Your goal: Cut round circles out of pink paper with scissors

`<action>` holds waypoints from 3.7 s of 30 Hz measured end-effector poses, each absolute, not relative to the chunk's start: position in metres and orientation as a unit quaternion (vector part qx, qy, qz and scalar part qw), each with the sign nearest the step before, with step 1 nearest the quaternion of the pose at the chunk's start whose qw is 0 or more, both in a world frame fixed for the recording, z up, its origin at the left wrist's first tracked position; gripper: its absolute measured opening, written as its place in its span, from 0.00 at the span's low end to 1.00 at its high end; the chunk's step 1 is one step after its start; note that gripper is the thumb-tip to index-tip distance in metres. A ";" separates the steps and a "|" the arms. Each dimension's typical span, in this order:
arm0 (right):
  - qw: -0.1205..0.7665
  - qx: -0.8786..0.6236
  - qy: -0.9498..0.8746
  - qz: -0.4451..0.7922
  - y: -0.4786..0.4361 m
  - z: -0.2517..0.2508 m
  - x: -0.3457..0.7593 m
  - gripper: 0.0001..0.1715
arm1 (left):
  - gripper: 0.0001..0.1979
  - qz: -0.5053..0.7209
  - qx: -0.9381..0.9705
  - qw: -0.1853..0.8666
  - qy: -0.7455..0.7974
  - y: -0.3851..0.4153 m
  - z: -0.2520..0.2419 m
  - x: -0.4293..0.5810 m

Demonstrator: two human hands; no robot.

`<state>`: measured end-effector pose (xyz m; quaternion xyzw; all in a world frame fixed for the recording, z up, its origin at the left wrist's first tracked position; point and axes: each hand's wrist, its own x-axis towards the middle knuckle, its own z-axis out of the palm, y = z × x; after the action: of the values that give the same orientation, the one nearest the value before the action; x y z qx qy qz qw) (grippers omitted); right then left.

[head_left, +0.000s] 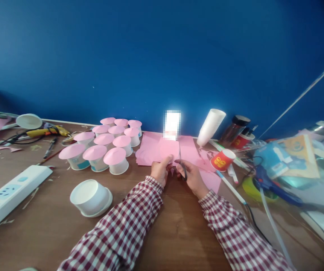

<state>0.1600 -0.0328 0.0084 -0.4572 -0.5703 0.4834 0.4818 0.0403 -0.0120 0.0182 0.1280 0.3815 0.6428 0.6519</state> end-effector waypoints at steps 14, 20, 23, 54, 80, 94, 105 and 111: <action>0.479 -0.464 -0.574 0.474 -0.033 0.007 0.161 0.24 | 0.14 0.648 0.127 0.648 0.381 -0.010 0.015 0.041; 0.481 -0.463 -0.576 0.473 -0.033 0.007 0.161 0.24 | 0.15 0.641 0.135 0.644 0.395 -0.011 0.016 0.041; 0.482 -0.464 -0.579 0.467 -0.033 0.007 0.161 0.24 | 0.15 0.641 0.143 0.638 0.401 -0.010 0.015 0.041; 0.480 -0.468 -0.582 0.460 -0.033 0.007 0.161 0.23 | 0.15 0.643 0.158 0.633 0.401 -0.010 0.011 0.042; 0.479 -0.452 -0.604 0.449 -0.032 0.002 0.163 0.23 | 0.14 0.649 0.152 0.628 0.403 -0.013 0.015 0.043; 0.484 -0.456 -0.593 0.455 -0.031 0.001 0.163 0.22 | 0.14 0.648 0.152 0.638 0.387 -0.012 0.012 0.043; 0.479 -0.464 -0.600 0.443 -0.032 0.005 0.163 0.22 | 0.14 0.652 0.146 0.635 0.388 -0.012 0.012 0.042; 0.477 -0.464 -0.601 0.442 -0.032 0.006 0.162 0.22 | 0.15 0.651 0.144 0.636 0.389 -0.011 0.012 0.042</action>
<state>0.1624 -0.0315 0.0059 -0.4637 -0.6014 0.4423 0.4771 0.0421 -0.0113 0.0119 0.1442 0.3892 0.6509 0.6357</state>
